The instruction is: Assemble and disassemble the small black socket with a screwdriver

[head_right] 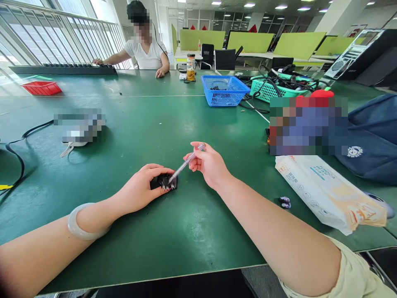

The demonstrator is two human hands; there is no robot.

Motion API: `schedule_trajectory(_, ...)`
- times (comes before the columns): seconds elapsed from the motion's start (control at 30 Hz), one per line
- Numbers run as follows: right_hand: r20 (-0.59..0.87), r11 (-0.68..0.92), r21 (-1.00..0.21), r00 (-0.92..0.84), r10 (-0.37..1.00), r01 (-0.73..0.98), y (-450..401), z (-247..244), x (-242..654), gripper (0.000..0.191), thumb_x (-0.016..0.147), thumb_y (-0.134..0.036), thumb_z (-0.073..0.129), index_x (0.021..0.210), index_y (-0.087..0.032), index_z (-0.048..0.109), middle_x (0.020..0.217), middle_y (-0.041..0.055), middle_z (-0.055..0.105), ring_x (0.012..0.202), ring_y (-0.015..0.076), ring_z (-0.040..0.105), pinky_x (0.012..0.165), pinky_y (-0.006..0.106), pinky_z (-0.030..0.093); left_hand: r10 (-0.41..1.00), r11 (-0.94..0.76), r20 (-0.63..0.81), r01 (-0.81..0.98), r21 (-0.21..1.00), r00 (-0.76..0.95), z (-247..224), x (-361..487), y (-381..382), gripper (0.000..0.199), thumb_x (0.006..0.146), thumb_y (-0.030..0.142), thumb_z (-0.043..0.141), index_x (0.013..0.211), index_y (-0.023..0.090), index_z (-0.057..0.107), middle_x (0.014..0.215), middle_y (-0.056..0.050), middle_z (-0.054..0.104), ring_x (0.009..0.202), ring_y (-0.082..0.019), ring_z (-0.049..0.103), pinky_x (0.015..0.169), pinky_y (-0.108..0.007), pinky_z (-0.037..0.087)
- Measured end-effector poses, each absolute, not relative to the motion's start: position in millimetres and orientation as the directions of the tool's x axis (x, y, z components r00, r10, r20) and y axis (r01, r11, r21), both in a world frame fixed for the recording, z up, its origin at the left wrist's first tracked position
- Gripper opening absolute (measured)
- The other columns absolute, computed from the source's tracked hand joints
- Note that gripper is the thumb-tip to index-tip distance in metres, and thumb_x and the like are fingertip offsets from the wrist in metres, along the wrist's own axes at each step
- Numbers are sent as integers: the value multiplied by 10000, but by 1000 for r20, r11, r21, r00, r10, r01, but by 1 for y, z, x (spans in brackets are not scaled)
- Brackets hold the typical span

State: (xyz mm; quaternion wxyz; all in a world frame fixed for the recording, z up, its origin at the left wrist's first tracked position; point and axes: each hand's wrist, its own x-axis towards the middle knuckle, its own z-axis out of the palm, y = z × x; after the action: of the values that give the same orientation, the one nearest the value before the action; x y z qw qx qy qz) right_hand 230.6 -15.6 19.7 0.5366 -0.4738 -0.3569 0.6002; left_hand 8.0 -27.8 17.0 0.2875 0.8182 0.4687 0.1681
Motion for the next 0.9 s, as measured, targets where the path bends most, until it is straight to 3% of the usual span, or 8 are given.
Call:
schedule_trajectory(0.23,-108,-105,-960,1,994,-260,-17,19,229,443,741,-460,738,1073,-239,547,688,-19,643,554,143,534,574,314,422,866,-390,5,668,634,501,15,8,-27,438,835,402,661,1254,279,697,1262,-66,692,1300,-305,528,1123,-483,470)
schedule_trajectory(0.43,84,92,-971,47,995,-220,-20,21,229,459,786,-494,719,1121,-265,504,749,-20,684,571,143,558,594,316,452,852,-426,29,659,620,523,14,7,-27,490,798,357,685,1273,236,676,1237,-61,705,1277,-313,525,1139,-494,440)
schedule_trajectory(0.63,293,290,-956,-102,951,-37,-31,20,225,444,895,-531,662,1223,-282,497,876,7,721,664,156,616,684,344,522,843,-449,44,658,604,536,15,7,-26,447,810,356,683,1245,250,692,1185,-65,721,1240,-322,551,1108,-503,460)
schedule_trajectory(0.77,408,459,-867,-252,877,193,-40,23,222,330,973,-370,606,1284,-293,528,916,9,726,773,162,671,799,359,557,848,-445,50,658,607,527,14,7,-25,451,807,343,704,1246,240,697,1181,-77,721,1235,-325,552,1091,-504,474)
schedule_trajectory(0.9,603,702,-658,-369,708,271,-45,27,221,363,984,-210,560,1334,-287,498,911,-1,737,816,162,714,800,345,593,834,-478,87,635,607,545,13,7,-25,398,817,313,707,1209,245,710,1142,-67,728,1185,-310,578,1072,-505,482)
